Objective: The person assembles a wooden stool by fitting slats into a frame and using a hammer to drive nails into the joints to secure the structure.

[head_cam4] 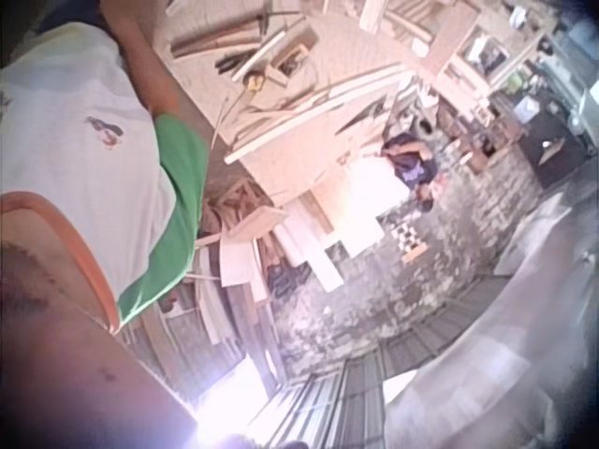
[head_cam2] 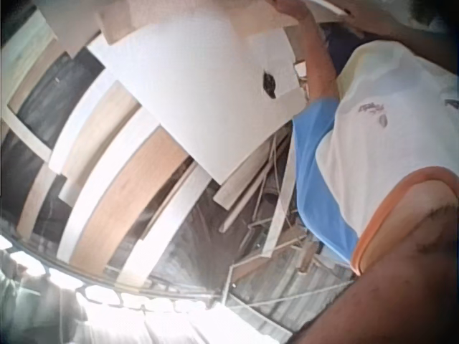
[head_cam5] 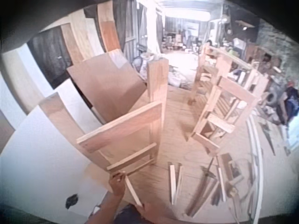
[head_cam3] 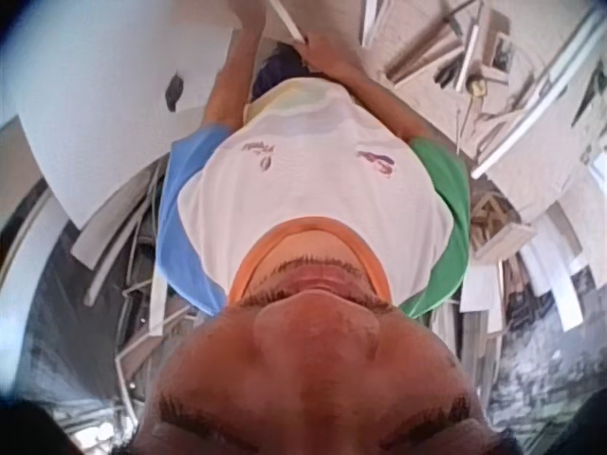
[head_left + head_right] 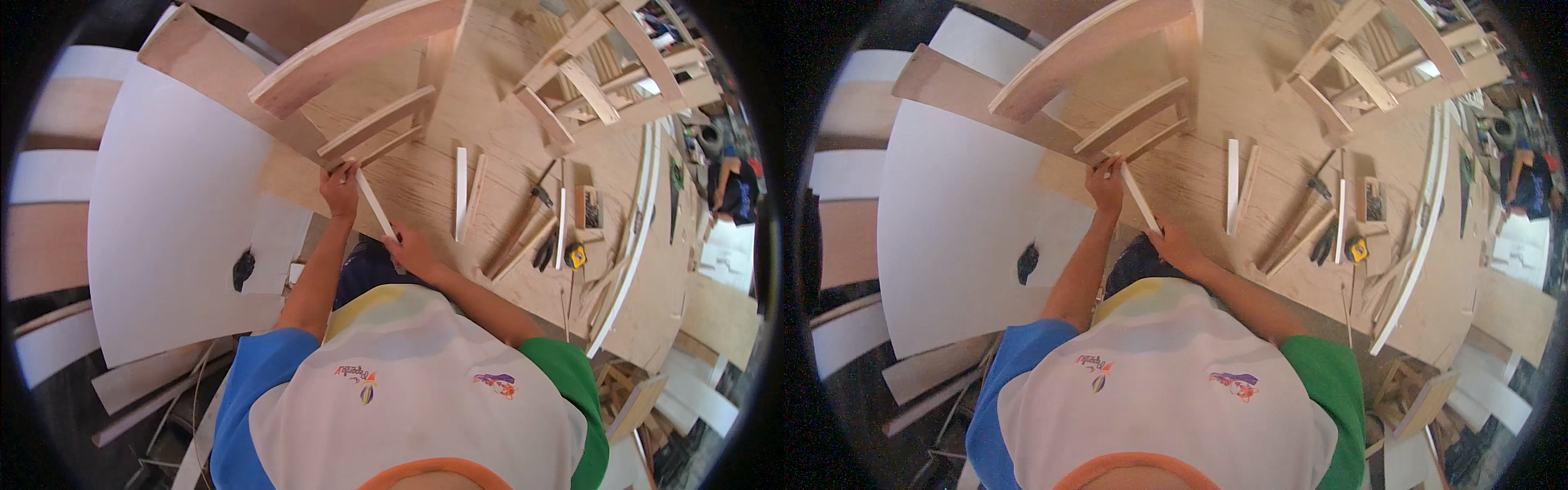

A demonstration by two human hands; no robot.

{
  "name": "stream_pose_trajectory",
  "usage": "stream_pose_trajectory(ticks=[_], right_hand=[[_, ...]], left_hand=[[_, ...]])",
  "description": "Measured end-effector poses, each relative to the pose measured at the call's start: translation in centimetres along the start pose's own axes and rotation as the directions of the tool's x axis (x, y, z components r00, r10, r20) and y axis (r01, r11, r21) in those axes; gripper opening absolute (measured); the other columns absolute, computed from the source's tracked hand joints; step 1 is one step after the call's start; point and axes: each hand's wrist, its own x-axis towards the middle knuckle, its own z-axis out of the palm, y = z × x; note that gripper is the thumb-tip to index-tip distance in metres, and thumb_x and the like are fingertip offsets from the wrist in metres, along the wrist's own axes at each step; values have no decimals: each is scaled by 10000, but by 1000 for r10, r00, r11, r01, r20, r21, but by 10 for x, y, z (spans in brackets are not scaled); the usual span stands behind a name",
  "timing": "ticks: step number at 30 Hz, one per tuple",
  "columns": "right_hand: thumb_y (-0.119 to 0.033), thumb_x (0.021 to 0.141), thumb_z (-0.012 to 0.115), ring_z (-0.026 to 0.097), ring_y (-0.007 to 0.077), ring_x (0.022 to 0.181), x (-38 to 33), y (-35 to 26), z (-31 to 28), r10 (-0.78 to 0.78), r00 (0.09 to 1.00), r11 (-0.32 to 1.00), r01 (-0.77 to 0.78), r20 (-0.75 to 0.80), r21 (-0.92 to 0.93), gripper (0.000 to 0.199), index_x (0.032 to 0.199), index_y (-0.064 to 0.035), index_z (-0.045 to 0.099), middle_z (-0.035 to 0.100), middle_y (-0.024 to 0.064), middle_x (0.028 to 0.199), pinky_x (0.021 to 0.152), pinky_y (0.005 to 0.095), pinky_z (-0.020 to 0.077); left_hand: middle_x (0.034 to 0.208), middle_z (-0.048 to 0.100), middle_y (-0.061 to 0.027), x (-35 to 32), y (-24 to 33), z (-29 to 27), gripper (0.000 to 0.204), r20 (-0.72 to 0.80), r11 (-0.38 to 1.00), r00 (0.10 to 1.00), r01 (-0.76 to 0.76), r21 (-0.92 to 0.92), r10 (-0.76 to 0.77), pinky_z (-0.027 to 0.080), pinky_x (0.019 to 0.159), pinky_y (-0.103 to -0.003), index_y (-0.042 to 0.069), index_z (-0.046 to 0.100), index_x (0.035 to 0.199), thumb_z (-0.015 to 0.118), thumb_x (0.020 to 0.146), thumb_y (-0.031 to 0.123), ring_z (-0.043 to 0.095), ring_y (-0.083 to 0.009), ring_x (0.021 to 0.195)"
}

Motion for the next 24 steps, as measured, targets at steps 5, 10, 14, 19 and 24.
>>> stream_pose_trajectory(ticks=[5, 10, 14, 19, 24], right_hand=[[-220, 870, 611, 624, 188, 510, 13, 24, -10, 20, 992, 996, -31, 128, 83, 464, 1244, 20, 476, 627, 160, 698, 486, 313, 504], [-217, 856, 639, 635, 194, 530, 21, 35, -14, -5, 978, 955, -57, 208, 290, 490, 1247, 19, 463, 639, 159, 755, 504, 304, 507], [-209, 853, 645, 645, 197, 560, 30, 50, -12, -18, 971, 919, -78, 238, 386, 464, 1223, 16, 479, 644, 152, 796, 530, 300, 509], [-181, 867, 622, 660, 195, 628, 41, 58, -10, -33, 969, 953, -43, 246, 300, 422, 1217, 12, 487, 643, 155, 803, 556, 309, 512], [-168, 874, 610, 659, 200, 618, 30, 38, -15, 57, 964, 944, -136, 258, 302, 392, 1196, 24, 495, 644, 150, 801, 547, 313, 511]], left_hand=[[854, 591, -102, -3, 3, 1, 151, -39, 999, 999, -9, 31, 10, 489, 639, -314, 29, 715, 867, 760, 726, 54, 596, -214, 771], [836, 589, -110, 2, -4, 3, 146, -54, 998, 998, -25, 58, 28, 476, 631, -307, 25, 717, 860, 759, 722, 49, 592, -214, 750], [844, 591, -118, 8, -3, 5, 145, -47, 999, 999, 2, 41, 0, 473, 627, -306, 28, 719, 860, 757, 720, 45, 594, -222, 741], [876, 593, -119, 7, -10, 8, 153, -43, 996, 999, 29, 88, -25, 475, 635, -317, 39, 724, 869, 760, 721, 56, 595, -231, 754], [887, 593, -125, 3, 0, 5, 164, -66, 996, 997, -31, 84, 36, 483, 685, -340, 38, 723, 863, 769, 709, 71, 599, -258, 796]])
